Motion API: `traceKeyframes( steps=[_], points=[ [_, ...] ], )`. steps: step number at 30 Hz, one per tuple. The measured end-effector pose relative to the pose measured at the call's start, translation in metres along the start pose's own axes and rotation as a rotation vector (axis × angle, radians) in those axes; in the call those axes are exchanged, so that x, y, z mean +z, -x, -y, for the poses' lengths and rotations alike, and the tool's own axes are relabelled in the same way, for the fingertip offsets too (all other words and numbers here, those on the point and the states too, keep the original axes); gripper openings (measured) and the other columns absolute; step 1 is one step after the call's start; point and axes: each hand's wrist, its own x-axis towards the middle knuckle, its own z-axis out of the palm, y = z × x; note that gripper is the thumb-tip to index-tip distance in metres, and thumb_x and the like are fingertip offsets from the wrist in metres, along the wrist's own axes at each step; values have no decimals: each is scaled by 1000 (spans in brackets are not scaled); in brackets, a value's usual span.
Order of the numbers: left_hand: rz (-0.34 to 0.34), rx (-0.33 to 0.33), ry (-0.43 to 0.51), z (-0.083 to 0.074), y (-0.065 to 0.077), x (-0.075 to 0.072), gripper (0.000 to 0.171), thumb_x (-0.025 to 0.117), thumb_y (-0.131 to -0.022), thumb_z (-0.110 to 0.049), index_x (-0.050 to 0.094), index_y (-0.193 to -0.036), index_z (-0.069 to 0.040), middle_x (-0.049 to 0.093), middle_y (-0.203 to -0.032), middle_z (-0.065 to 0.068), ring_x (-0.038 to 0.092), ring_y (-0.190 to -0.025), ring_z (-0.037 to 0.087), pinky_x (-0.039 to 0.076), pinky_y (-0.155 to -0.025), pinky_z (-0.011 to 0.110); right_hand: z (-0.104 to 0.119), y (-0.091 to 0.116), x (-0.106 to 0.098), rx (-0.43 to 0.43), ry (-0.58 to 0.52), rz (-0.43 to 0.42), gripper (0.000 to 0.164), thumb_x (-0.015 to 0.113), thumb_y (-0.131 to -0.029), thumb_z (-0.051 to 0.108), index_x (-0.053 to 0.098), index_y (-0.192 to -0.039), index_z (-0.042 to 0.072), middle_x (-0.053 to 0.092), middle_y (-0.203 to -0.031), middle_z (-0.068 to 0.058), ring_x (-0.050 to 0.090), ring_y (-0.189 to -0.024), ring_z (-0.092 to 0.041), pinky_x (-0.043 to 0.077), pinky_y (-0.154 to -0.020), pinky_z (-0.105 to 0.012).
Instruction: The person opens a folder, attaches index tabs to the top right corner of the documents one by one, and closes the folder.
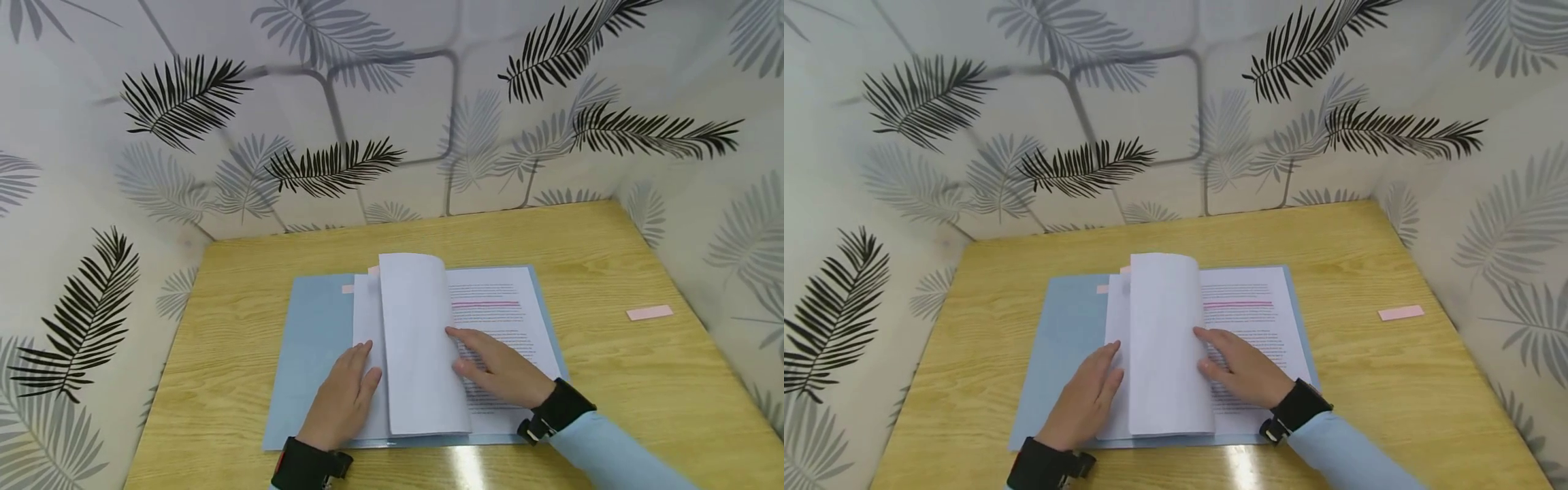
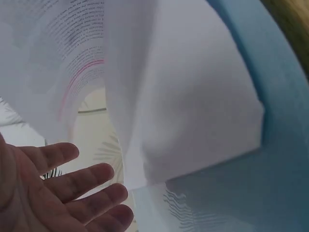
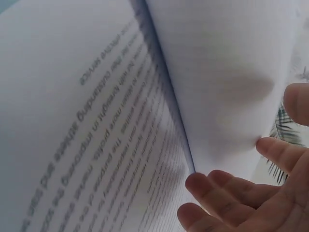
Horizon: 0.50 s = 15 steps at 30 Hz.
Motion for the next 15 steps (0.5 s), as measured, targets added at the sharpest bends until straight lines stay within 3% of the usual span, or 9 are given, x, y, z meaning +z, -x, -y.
traceKeyframes(
  steps=[6, 15],
  points=[
    [-1, -15, -20, 8, 0, -1, 63, 30, -103, -49, 38, -146, -4, 43, -144, 18, 38, -135, 31, 34, -107, 47, 5, -8, 19, 6, 131, 12, 57, 54, -96, 47, 42, -147, 24, 37, -150, -16, 37, -135, -37, 34, -104, -55],
    [53, -67, -70, 17, -2, 9, 70, 31, -99, -58, 44, -142, -3, 42, -143, 22, 33, -136, 39, 33, -106, 52, 9, -12, 34, -28, 238, -21, 53, 61, -93, 41, 51, -141, 22, 33, -151, -20, 35, -136, -39, 32, -106, -53]
  ],
)
